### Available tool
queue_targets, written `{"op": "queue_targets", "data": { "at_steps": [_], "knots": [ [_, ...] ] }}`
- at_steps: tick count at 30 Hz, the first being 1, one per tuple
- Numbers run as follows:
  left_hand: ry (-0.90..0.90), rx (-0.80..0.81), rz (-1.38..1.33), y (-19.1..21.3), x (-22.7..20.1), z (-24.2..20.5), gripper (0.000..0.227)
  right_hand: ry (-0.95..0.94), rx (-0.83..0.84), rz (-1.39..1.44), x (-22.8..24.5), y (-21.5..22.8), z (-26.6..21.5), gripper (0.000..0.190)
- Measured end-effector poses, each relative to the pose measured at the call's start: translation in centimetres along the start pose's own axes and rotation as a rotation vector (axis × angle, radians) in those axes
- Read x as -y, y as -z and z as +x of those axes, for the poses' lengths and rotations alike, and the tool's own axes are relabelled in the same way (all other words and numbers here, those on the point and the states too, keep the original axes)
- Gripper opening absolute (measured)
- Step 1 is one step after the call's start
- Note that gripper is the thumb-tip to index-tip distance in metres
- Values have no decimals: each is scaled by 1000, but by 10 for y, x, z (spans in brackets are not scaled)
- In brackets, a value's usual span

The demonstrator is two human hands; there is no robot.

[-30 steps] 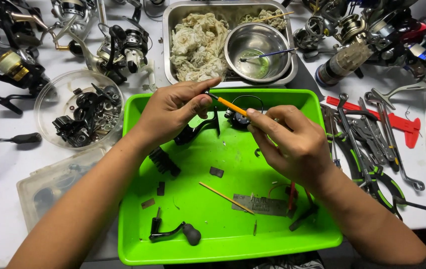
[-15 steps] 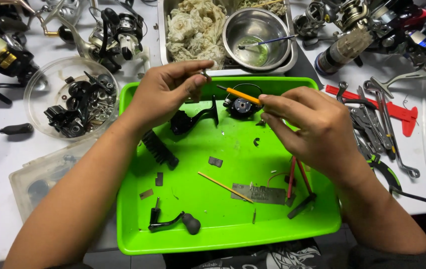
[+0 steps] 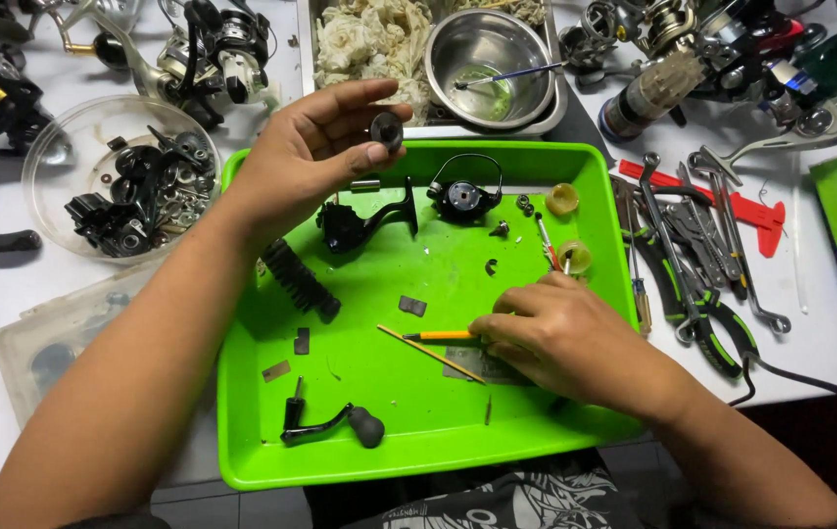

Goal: Disassembling a fishing reel to access and remove internal components for maintenance or repair.

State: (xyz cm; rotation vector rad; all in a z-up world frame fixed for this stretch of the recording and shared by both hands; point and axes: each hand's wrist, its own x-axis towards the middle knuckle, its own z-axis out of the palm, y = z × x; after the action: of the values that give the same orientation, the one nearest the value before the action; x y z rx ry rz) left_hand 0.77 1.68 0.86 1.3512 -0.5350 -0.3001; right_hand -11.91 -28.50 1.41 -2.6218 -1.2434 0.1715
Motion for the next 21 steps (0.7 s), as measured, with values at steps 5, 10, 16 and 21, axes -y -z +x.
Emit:
{"op": "queue_targets", "data": {
  "at_steps": [5, 10, 16, 21],
  "knots": [
    [17, 60, -13, 3, 4, 1, 59, 23, -114, 33, -10, 22, 10, 19],
    [32, 86, -11, 1, 5, 2, 61, -31, -323, -82, -28, 46, 28, 15],
    [40, 114, -47, 0, 8, 3, 60, -167, -344, 142, -23, 58, 63, 31],
    [16, 118, 53, -2, 8, 3, 52, -209, -372, 110, -23, 69, 67, 53]
  ]
}}
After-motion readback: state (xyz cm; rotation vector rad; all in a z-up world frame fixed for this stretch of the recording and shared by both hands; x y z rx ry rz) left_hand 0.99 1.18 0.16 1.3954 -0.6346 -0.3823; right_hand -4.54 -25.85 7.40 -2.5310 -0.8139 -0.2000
